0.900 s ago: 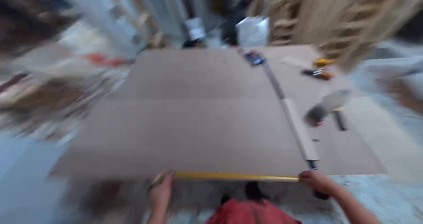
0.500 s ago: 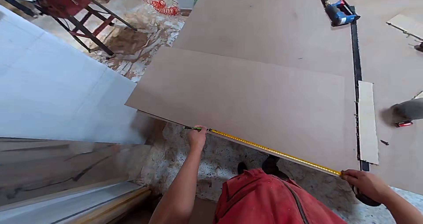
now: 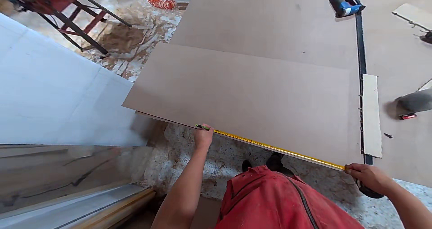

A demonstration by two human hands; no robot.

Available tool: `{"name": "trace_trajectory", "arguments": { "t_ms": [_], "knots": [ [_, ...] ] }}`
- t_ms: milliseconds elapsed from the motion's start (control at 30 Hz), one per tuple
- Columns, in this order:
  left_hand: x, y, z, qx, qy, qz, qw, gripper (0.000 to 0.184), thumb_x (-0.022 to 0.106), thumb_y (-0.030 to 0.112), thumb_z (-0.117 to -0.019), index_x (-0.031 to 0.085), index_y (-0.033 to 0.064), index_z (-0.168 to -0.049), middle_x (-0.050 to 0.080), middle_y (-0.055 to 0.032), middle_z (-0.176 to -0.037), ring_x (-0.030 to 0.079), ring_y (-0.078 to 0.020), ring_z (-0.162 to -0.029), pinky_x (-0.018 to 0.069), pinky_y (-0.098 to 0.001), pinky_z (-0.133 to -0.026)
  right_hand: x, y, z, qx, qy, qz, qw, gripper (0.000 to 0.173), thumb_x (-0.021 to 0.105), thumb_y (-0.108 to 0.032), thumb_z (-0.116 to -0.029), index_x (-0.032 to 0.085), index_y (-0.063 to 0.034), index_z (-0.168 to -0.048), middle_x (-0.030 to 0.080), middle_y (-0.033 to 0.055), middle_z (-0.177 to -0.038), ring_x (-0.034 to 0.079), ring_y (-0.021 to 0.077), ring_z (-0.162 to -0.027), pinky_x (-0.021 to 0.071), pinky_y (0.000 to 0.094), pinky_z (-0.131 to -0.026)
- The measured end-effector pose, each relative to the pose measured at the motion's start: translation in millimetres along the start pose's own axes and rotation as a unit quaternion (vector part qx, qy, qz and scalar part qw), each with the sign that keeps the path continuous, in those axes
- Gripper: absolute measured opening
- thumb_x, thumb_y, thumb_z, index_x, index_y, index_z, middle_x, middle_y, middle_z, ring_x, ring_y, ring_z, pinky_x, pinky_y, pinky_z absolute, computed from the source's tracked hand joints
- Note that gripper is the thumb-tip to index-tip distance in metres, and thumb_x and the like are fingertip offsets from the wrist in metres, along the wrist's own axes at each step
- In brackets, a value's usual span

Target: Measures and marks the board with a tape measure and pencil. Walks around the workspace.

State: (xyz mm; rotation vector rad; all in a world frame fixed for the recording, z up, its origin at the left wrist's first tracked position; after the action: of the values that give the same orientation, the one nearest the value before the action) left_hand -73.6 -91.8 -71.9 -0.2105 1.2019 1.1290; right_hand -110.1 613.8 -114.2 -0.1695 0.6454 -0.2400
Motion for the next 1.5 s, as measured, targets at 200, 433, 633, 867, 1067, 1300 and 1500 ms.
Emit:
{"name": "trace_trajectory", "arguments": {
  "t_ms": [200, 433, 633, 867, 1067, 1300, 1500],
  "knots": [
    [-3.7, -12.2, 6.3, -0.002, 0.013, 0.020, 1.000, 0.019, 0.073, 0.026, -0.0957, 0.074, 0.0092, -0.106, 0.074, -0.0162, -0.099, 0.070, -0.0348, -0.098, 0.0537, -0.0608, -0.088, 0.9, 3.7, -3.7, -0.008, 0.006, 0.003, 1.000, 0.024, 0.055, -0.028, -0.1070, 0.076, -0.0181, -0.109, 0.074, 0.0059, -0.089, 0.070, 0.0239, -0.083, 0.0544, 0.0534, -0.081],
    [-3.4, -6.3, 0.0, -0.005, 0.002, 0.025, 1.000, 0.019, 0.072, 0.025, -0.0956, 0.075, 0.0091, -0.105, 0.074, -0.0158, -0.097, 0.071, -0.0347, -0.095, 0.0541, -0.0618, -0.086, -0.9, 0.3, -3.4, -0.010, -0.006, 0.015, 1.000, 0.025, 0.054, -0.029, -0.1073, 0.077, -0.0184, -0.111, 0.075, 0.0079, -0.095, 0.071, 0.0263, -0.089, 0.0540, 0.0559, -0.085],
    [-1.8, 10.2, -17.4, 0.000, -0.017, 0.014, 1.000, 0.018, 0.071, 0.026, -0.0956, 0.076, 0.0103, -0.104, 0.075, -0.0141, -0.096, 0.072, -0.0335, -0.094, 0.0543, -0.0615, -0.086, -14.3, -5.1, -9.8, -0.004, 0.001, 0.010, 1.000, 0.024, 0.055, -0.026, -0.1073, 0.077, -0.0172, -0.107, 0.074, 0.0057, -0.090, 0.069, 0.0234, -0.085, 0.0533, 0.0532, -0.082],
    [6.6, 37.1, -49.0, -0.014, -0.036, 0.026, 0.999, 0.019, 0.069, 0.024, -0.0953, 0.074, 0.0100, -0.107, 0.075, -0.0135, -0.095, 0.073, -0.0307, -0.087, 0.0576, -0.0579, -0.083, -42.7, -9.1, -33.7, -0.002, 0.008, 0.029, 1.000, 0.023, 0.055, -0.023, -0.1067, 0.077, -0.0164, -0.108, 0.075, 0.0100, -0.100, 0.069, 0.0296, -0.096, 0.0519, 0.0588, -0.087],
    [11.9, 68.8, -83.0, -0.017, -0.047, 0.021, 0.999, 0.021, 0.071, 0.026, -0.0942, 0.074, 0.0125, -0.109, 0.076, -0.0113, -0.096, 0.074, -0.0285, -0.087, 0.0594, -0.0559, -0.083, -82.5, -22.6, -56.4, 0.004, 0.013, 0.007, 1.000, 0.022, 0.056, -0.023, -0.1070, 0.077, -0.0146, -0.108, 0.074, 0.0122, -0.098, 0.068, 0.0312, -0.092, 0.0512, 0.0598, -0.084],
    [19.4, 122.1, -131.9, -0.015, -0.034, 0.022, 0.999, 0.020, 0.072, 0.026, -0.0931, 0.075, 0.0123, -0.107, 0.076, -0.0101, -0.090, 0.075, -0.0263, -0.080, 0.0607, -0.0542, -0.079, -146.8, -43.8, -98.1, -0.007, 0.004, 0.030, 1.000, 0.023, 0.056, -0.025, -0.1070, 0.078, -0.0163, -0.105, 0.074, 0.0103, -0.094, 0.069, 0.0298, -0.091, 0.0513, 0.0599, -0.082],
    [28.0, 184.8, -176.2, -0.006, -0.037, 0.055, 0.998, 0.019, 0.071, 0.024, -0.0950, 0.074, 0.0097, -0.107, 0.075, -0.0078, -0.085, 0.073, -0.0208, -0.073, 0.0617, -0.0466, -0.074, -202.8, -51.0, -142.5, -0.013, 0.015, 0.035, 0.999, 0.022, 0.058, -0.025, -0.1060, 0.078, -0.0169, -0.101, 0.073, 0.0103, -0.090, 0.069, 0.0309, -0.085, 0.0523, 0.0606, -0.076]
  ]
}}
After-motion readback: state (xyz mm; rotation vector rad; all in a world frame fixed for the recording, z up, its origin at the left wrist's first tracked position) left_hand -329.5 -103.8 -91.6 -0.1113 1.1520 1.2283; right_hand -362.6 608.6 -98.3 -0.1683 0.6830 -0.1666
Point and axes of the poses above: each hand's wrist, its own z-axis away from the middle knuckle, its own x-axis out of the palm, y = z × x, the point moved 9 cm from there along -z, towards the middle knuckle
